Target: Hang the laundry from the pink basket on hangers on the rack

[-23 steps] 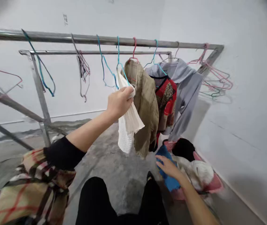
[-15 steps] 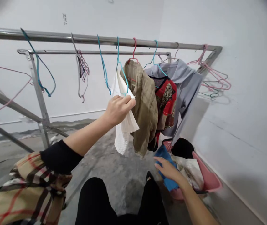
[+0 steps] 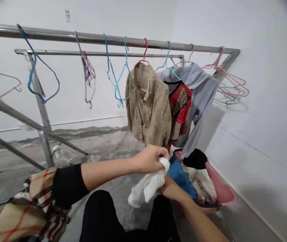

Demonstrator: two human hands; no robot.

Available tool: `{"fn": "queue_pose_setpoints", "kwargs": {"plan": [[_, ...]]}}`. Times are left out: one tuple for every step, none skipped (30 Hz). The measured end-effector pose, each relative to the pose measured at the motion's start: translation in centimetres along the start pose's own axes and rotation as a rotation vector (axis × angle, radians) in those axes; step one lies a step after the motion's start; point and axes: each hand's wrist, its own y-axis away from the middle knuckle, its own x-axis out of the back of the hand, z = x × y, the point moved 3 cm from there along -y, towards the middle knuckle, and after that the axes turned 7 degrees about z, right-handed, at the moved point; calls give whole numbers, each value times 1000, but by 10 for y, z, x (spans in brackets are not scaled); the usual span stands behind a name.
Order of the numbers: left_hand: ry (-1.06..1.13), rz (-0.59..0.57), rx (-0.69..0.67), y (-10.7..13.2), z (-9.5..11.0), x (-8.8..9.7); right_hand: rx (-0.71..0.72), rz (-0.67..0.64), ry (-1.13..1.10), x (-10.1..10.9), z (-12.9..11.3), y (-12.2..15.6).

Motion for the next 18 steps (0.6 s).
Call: {"fn": "queue_pose_setpoints", "kwargs": {"plan": [[10, -14, -11, -2, 4, -2, -1, -56, -22, 1, -5, 2], [18, -26, -19, -6, 7, -1, -26, -77, -41, 6, -7, 4], [35, -37, -33, -13, 7, 2, -63, -56, -52, 16, -9, 6], [54, -31, -51, -23, 5, 9, -108, 9, -50, 30, -9, 8], [70, -4, -68, -34, 1, 18, -153, 99, -33, 49, -9, 10], [87, 63, -93, -47, -5, 30, -190, 200, -7, 70, -8, 13], [86, 197, -102, -62, -12, 43, -211, 302, 24, 93, -9, 17], [66, 360, -87, -76, -21, 58, -208, 400, 57, 117, -10, 22], [44, 515, -60, -89, -31, 70, -180, 505, 91, 140, -14, 27], [28, 643, -14, -102, -40, 81, -137, 613, 128, 162, -18, 33], [20, 734, 40, -114, -48, 90, -83, 715, 172, 183, -24, 40], [21, 799, 103, -125, -56, 96, -32, 817, 229, 202, -29, 46], [33, 835, 164, -136, -62, 101, 12, 918, 294, 219, -34, 51], [56, 851, 213, -144, -67, 104, 45, 1004, 359, 233, -37, 56], [90, 854, 249, -152, -70, 106, 64, 1067, 420, 245, -38, 58], [131, 846, 270, -158, -72, 107, 74, 1111, 474, 256, -36, 58], [172, 837, 281, -163, -74, 107, 72, 1150, 521, 265, -30, 56], [208, 832, 289, -167, -75, 106, 57, 1175, 560, 273, -20, 53]]}}
